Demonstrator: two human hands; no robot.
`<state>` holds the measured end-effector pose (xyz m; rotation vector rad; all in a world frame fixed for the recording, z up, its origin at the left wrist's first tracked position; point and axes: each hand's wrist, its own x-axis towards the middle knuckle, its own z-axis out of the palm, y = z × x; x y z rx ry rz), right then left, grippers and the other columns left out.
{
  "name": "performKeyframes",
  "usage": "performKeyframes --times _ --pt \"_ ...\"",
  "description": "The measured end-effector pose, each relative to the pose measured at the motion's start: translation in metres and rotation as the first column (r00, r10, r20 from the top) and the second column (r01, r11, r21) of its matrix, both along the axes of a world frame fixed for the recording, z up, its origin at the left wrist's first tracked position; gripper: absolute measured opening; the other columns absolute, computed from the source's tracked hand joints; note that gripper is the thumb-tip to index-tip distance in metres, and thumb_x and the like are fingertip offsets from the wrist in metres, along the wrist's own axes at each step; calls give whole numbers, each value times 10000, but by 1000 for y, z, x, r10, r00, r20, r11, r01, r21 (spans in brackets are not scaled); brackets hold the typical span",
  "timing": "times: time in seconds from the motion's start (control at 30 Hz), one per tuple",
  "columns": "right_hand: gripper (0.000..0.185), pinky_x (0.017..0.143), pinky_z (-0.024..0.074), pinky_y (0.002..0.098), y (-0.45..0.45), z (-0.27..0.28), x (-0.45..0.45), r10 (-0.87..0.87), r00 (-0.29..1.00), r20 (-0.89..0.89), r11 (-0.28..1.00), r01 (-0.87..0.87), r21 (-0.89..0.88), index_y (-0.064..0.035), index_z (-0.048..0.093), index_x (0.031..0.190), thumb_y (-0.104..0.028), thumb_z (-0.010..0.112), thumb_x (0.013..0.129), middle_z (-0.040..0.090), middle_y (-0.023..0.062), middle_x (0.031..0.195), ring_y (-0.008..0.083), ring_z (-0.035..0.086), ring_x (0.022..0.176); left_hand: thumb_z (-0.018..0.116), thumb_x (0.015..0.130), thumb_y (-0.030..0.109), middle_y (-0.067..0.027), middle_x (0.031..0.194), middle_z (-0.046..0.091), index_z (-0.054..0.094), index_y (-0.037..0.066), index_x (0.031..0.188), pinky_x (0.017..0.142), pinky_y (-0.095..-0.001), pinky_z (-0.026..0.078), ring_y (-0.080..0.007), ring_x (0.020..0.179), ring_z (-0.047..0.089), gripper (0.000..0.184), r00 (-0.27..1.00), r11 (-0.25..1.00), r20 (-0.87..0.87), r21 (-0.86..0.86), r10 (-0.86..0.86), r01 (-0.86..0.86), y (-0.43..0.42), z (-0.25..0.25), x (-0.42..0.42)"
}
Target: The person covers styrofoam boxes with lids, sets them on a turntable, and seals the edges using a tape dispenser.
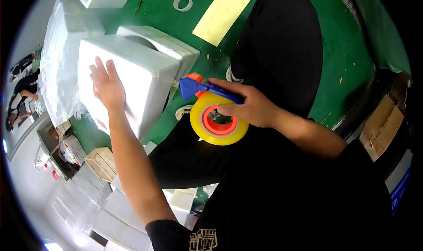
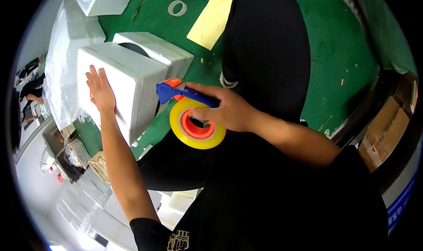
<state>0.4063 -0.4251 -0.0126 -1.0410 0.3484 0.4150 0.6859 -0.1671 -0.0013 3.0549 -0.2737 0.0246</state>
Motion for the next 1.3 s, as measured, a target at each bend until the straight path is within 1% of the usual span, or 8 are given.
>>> performKeyframes --times 0.07,0.2,0.33,0.47,0.8,1.07,1.17,1.3 --pt "643 963 497 271 -17 5 -2 -11 1000 -27 1000 11 -10 -94 460 1499 -192 714 916 647 110 1257 129 630 1042 295 1039 585 -146 1672 158 255 216 1597 1182 -638 62 -354 1546 110 670 1000 1000 -30 1 5 -5 -3 4 -2" --pt "666 1019 509 330 -58 14 6 -196 957 -213 905 260 337 -54 443 1499 -94 728 899 621 116 1292 171 644 1095 295 1041 580 -140 1676 145 246 222 1599 1182 -640 52 -352 1549 96 665 999 1000 -36 -16 -19 19 1 5 -6" --pt "617 929 529 293 -29 -6 -5 1 1000 -27 1000 -1 3 -160 505 1479 -225 731 909 678 95 1174 151 654 994 283 1039 593 -139 1676 148 241 229 1600 1179 -648 52 -351 1549 96 671 999 1000 -46 -19 -8 7 -1 5 -7" --pt "685 949 476 329 7 0 1 223 971 85 952 -198 -235 -157 482 1495 -341 728 882 575 190 1179 278 627 1038 269 1030 612 -134 1679 138 231 231 1602 1175 -656 54 -348 1551 89 689 999 1000 -44 -4 23 -23 -3 6 -5" --pt "707 907 503 346 59 1 30 293 955 47 927 -272 -259 -189 422 1533 -242 721 894 541 200 1150 326 623 1041 229 974 623 -166 1541 376 337 184 1545 1088 -691 239 -356 1395 371 728 963 962 27 38 269 -270 -30 3 30" --pt "645 879 491 369 77 -14 -2 178 969 168 949 -124 -291 -140 484 1485 -306 707 903 572 202 1058 310 627 937 212 986 591 -195 1638 217 322 126 1557 1174 -618 210 -441 1505 164 745 769 751 -53 -183 637 -635 -26 -13 108" --pt "595 859 487 381 90 -11 16 169 966 198 970 -126 -208 -129 511 1461 -301 684 918 586 218 1020 339 632 947 260 1013 567 -196 1626 224 367 77 1533 1160 -578 281 -430 1438 297 723 675 594 -223 -337 703 -731 -30 -7 119" --pt "563 856 493 373 107 -15 58 209 959 191 962 -167 -215 -128 518 1454 -231 667 921 618 218 1038 334 633 963 256 1027 560 -182 1604 260 469 32 1468 1119 -533 386 -389 1331 474 720 662 576 -246 -340 708 -743 -15 -14 135"
